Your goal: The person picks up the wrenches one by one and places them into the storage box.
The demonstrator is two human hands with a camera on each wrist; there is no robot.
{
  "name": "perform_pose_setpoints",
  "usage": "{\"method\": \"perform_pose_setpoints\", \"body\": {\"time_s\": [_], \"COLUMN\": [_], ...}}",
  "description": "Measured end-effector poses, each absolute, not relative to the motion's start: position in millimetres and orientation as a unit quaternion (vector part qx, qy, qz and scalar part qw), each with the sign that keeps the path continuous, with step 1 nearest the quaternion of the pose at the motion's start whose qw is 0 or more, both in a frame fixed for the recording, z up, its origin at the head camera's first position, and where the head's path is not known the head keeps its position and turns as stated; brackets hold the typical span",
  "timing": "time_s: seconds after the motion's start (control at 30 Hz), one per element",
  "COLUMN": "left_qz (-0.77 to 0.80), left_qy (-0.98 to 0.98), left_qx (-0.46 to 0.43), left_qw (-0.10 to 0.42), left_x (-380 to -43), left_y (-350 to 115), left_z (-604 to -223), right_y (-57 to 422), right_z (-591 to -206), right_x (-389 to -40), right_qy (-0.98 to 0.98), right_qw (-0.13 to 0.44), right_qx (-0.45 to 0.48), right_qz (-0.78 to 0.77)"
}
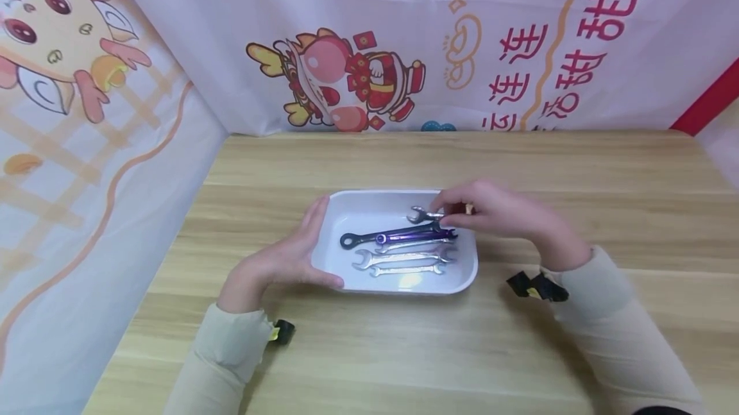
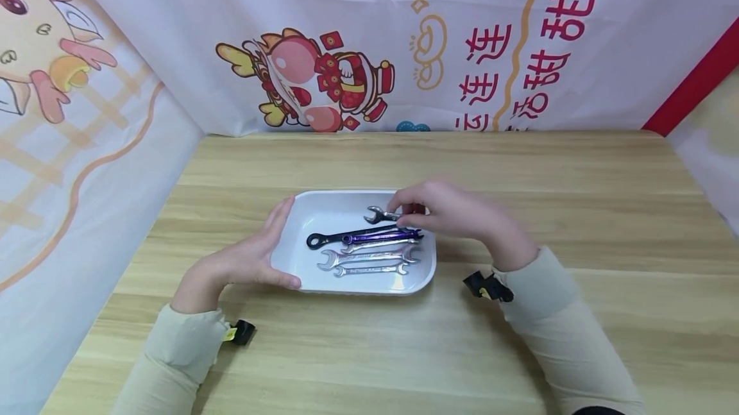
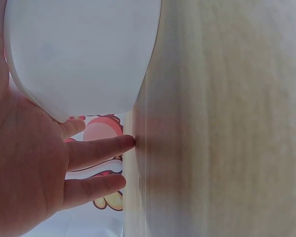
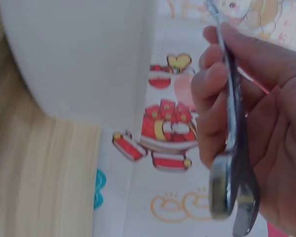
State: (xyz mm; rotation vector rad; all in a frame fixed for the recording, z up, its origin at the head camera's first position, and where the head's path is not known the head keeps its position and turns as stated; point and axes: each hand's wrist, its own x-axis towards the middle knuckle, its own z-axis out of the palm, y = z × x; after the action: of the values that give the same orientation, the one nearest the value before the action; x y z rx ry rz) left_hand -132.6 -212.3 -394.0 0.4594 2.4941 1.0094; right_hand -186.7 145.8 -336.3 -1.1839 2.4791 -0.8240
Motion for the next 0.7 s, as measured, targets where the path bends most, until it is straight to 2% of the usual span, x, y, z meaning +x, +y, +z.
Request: {"method": "perform_pose_setpoints", "body": {"time_s": [0.2,0.5,0.7], "left_qz": [0.359,0.348,0.352], "left_qy": [0.895,0.899,0.897], "left_qx": [0.158,0.161,0.167], "left_qw": [0.212,0.211,0.210], "left_x": [-130,-130,-132], "left_y": [-212,-213,-213], "left_z": [-395,-392,-394], "right_y": [126,99,90], "right_z": [-334,-340,-350], "right_x": [-182,-177,-173], "right_qy": [0.818,0.780,0.777], "right_qw": [0.179,0.213,0.240], "right_qx": [-0.447,-0.494,-0.490], "right_qz": [-0.316,-0.321,-0.315]}}
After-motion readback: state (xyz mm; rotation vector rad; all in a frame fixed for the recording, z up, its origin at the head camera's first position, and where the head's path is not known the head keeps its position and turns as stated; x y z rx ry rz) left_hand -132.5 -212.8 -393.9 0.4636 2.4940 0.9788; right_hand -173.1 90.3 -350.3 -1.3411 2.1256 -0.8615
